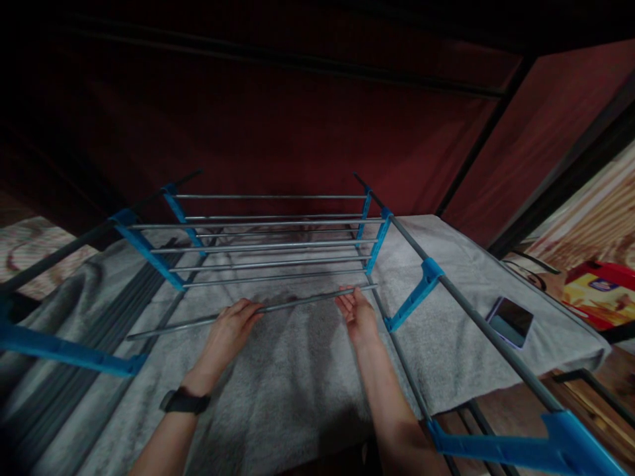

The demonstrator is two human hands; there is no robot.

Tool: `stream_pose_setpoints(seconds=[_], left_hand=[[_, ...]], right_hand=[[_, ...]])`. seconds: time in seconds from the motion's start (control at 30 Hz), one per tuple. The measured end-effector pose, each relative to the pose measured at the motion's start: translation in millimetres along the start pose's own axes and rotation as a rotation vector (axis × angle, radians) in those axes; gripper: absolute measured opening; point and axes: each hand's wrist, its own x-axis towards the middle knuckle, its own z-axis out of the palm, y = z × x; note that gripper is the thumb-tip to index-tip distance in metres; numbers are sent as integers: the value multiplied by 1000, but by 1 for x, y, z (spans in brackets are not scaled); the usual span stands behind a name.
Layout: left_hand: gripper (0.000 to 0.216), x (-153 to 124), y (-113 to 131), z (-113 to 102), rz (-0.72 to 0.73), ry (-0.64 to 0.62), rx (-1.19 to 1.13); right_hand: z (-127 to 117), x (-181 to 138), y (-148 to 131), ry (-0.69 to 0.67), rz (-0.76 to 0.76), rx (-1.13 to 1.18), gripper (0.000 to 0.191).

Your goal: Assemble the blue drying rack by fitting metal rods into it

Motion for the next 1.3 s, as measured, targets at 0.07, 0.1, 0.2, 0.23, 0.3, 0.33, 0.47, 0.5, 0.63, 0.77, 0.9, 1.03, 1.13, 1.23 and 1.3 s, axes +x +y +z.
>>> stream_pose_setpoints(seconds=[0.07,0.1,0.2,0.23,0.3,0.33,0.47,0.5,0.63,0.77,0.9,1.03,1.13,1.23,1.3], left_hand=[[31,0,1,0,0,-6,-4],[31,0,2,0,-3,-8,-7],[29,1,5,0,-9,-17,-6],[28,1,6,0,-11,-21,0],[28,1,9,0,-12,-34,10],[28,1,10,0,-12,-41,13],[30,1,16,-1,-6,-69,8],[29,1,17,-1,-6,-75,4],[27,1,22,-2,-10,-73,-16],[27,1,25,-2,4,-73,-36],[26,1,28,-5,-6,-86,-41],[27,-1,27,-8,-35,-75,-27],[31,-2,23,-10,-83,-66,12],[32,-4,17,-14,-163,-36,46],[32,-5,12,-17,-230,-3,53]], right_hand=[[1,-1,3,-6,-1,-1,18],[1,-2,4,-8,1,0,17],[2,-3,7,-15,12,0,15],[2,-4,8,-20,14,-1,13],[3,-5,10,-31,15,-3,10],[4,-5,11,-35,17,-5,9],[5,-6,17,-37,46,-29,4],[6,-6,19,-45,51,-37,2],[6,-7,29,-99,58,-62,10],[6,-10,36,-139,90,-89,13],[5,-8,36,-142,89,-103,12],[-1,-2,30,-96,79,-120,13],[-10,5,23,-84,56,-113,8],[-19,13,16,-59,51,-119,4],[-22,17,11,-41,66,-127,12]])
